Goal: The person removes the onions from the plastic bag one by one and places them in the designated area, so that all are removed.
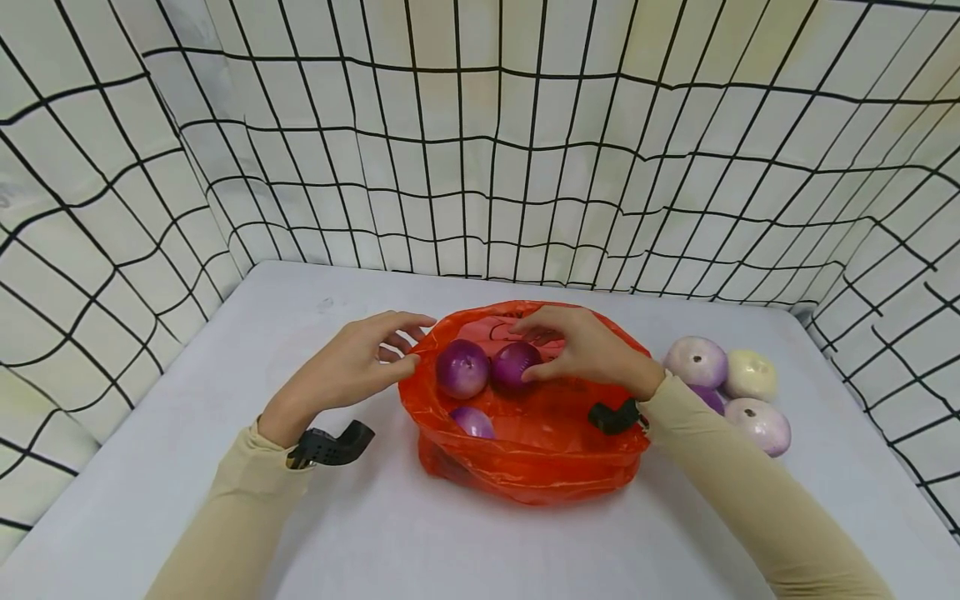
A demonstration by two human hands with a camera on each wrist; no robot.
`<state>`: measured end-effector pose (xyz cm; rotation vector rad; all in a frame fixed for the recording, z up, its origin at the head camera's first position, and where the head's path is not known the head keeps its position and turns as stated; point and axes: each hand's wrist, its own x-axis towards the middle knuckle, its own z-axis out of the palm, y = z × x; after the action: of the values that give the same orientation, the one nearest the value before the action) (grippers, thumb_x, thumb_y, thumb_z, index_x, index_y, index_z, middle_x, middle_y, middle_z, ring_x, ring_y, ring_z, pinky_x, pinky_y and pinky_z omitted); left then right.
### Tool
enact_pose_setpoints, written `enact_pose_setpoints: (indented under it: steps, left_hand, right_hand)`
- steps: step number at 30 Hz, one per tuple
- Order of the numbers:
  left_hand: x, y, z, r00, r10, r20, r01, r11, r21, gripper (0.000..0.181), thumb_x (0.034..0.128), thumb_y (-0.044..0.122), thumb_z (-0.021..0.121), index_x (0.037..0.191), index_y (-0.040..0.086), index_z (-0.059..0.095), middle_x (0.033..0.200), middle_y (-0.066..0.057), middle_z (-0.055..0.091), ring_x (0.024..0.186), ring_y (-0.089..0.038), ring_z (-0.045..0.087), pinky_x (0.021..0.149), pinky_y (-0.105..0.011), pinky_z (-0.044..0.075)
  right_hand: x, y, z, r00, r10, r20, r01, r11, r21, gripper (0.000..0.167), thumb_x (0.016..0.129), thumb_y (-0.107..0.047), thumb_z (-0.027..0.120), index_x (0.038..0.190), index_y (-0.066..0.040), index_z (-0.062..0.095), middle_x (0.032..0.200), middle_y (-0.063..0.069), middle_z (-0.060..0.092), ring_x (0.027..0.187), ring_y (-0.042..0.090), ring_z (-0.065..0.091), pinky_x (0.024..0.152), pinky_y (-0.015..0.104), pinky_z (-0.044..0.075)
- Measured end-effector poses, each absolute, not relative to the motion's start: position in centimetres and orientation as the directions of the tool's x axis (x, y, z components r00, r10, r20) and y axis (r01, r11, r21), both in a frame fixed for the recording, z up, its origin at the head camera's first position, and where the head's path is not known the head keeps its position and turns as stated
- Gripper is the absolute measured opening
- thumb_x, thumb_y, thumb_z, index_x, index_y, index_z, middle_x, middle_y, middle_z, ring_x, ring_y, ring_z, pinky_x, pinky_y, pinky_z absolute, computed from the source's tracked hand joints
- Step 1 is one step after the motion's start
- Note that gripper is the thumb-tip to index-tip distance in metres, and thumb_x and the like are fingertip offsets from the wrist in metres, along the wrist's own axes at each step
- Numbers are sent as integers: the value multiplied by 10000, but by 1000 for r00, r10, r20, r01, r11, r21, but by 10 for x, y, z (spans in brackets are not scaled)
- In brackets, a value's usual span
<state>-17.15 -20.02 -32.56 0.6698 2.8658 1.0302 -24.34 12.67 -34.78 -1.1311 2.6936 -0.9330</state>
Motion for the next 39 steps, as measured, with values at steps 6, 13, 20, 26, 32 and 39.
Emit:
enact_pose_setpoints:
  steps: [6, 13, 20, 26, 32, 39]
  left_hand:
    - [-172, -200, -327, -902, 412, 132, 401, 682, 611, 485, 963, 144, 623, 1445, 124, 577, 1284, -90, 689, 1099, -226, 692, 983, -453, 616]
    - [-173, -200, -328, -899, 417, 132, 404, 677, 615, 476, 962, 133, 624, 1436, 116, 580, 1269, -90, 686, 1094, -224, 691, 972, -445, 622]
    - [-172, -198, -328, -901, 415, 122, 397, 681, 616, 487, 959, 139, 624, 1443, 121, 574, 1272, -90, 681, 1098, -225, 689, 967, -441, 625]
    - [-173, -197, -328, -901, 417, 123, 400, 683, 611, 486, 960, 144, 632, 1442, 115, 575, 1276, -89, 682, 1096, -223, 689, 968, -442, 624]
    - [-173, -197, -328, -901, 417, 123, 400, 685, 609, 486, 960, 142, 630, 1441, 110, 574, 1275, -91, 683, 1097, -223, 690, 967, -442, 625]
    - [-173, -197, -328, -901, 415, 128, 401, 680, 615, 490, 959, 138, 636, 1444, 104, 573, 1278, -103, 685, 1089, -233, 690, 964, -451, 625]
  right_hand:
    - [-244, 127, -351, -740, -660, 133, -601, 558, -572, 608, 776, -319, 912, 1316, -155, 686, 1286, 9, 724, 1166, 172, 705, 998, 393, 615]
    - [-246, 126, -356, -746, -655, 120, -585, 558, -588, 629, 769, -303, 918, 1328, -148, 674, 1301, 20, 714, 1171, 182, 708, 987, 388, 620]
    - [-248, 124, -360, -750, -654, 98, -571, 566, -594, 639, 779, -314, 910, 1344, -143, 666, 1334, 33, 684, 1205, 207, 700, 979, 390, 622]
    - [-250, 124, -364, -754, -651, 82, -576, 597, -559, 630, 795, -345, 895, 1348, -151, 666, 1356, 46, 664, 1217, 221, 696, 967, 386, 627]
    - [-251, 123, -367, -757, -649, 81, -594, 630, -500, 605, 806, -384, 881, 1338, -181, 678, 1348, 40, 679, 1191, 229, 669, 946, 387, 634]
    - [-250, 121, -368, -761, -646, 66, -595, 654, -467, 590, 808, -406, 873, 1330, -207, 685, 1396, 36, 654, 1219, 241, 648, 950, 394, 627]
